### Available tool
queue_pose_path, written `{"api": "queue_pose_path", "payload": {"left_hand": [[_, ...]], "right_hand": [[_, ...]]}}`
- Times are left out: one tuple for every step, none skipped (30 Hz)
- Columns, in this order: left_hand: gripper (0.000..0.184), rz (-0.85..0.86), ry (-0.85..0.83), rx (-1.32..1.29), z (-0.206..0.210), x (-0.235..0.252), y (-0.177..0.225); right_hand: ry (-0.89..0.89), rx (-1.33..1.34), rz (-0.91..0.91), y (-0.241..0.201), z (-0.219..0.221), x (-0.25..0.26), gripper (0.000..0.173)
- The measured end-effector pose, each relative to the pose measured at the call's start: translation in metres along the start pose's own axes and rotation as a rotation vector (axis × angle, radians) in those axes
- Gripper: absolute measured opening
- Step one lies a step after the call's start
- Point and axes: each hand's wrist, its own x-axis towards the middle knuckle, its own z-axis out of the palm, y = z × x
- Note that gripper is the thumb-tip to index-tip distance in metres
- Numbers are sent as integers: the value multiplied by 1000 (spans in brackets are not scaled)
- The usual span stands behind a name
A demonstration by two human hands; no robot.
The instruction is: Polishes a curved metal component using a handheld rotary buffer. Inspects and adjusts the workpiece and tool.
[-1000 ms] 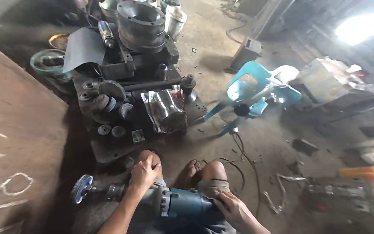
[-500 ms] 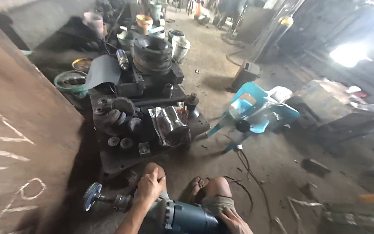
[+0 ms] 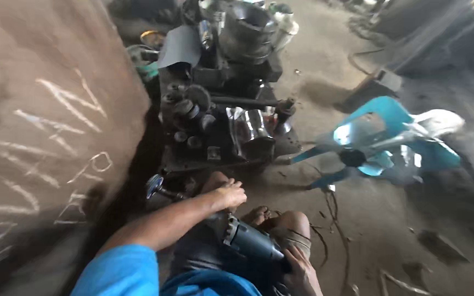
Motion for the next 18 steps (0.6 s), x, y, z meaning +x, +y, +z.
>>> {"api": "queue_pose_path", "payload": {"left_hand": [[42,29,-48,35,1,5,-2],[40,45,-115,64,-1,9,-2],[36,50,-184,87,-3,12,0],[34,45,-254,112,-5,14,3],[32,31,-310,137,-6,15,4],[31,14,-354,156,-6,17,6],[28,-2,-380,168,-6,19,8],[25,-10,-392,175,-7,22,11],[23,-12,-396,177,-8,24,14],[22,-8,-392,175,-8,25,16],[22,-6,-393,172,-7,27,17],[23,-3,-399,167,-6,29,17],[24,3,-409,160,-5,30,16],[24,10,-415,155,-5,31,16],[23,14,-420,153,-5,31,16],[23,13,-417,146,-7,30,16],[22,11,-406,132,-7,29,17],[22,11,-385,112,-7,28,17]], "right_hand": [[26,1,-5,-2,1,-3,39],[55,-4,-9,-4,3,-5,39],[81,-11,-14,-4,5,-8,40],[104,-15,-22,-4,7,-10,41],[120,-21,-31,-3,9,-12,41],[128,-21,-41,-3,9,-13,42],[134,-27,-53,-2,9,-13,41],[133,-28,-59,-1,8,-13,41],[126,-27,-60,0,7,-12,42],[114,-23,-58,0,5,-12,42],[105,-21,-57,0,5,-12,42],[102,-27,-56,1,5,-12,42],[112,-34,-62,2,6,-12,42],[119,-40,-67,3,6,-12,41],[125,-43,-68,4,7,-11,42],[126,-46,-66,4,8,-11,42],[128,-48,-66,4,9,-11,41],[135,-53,-74,6,10,-11,41]]}}
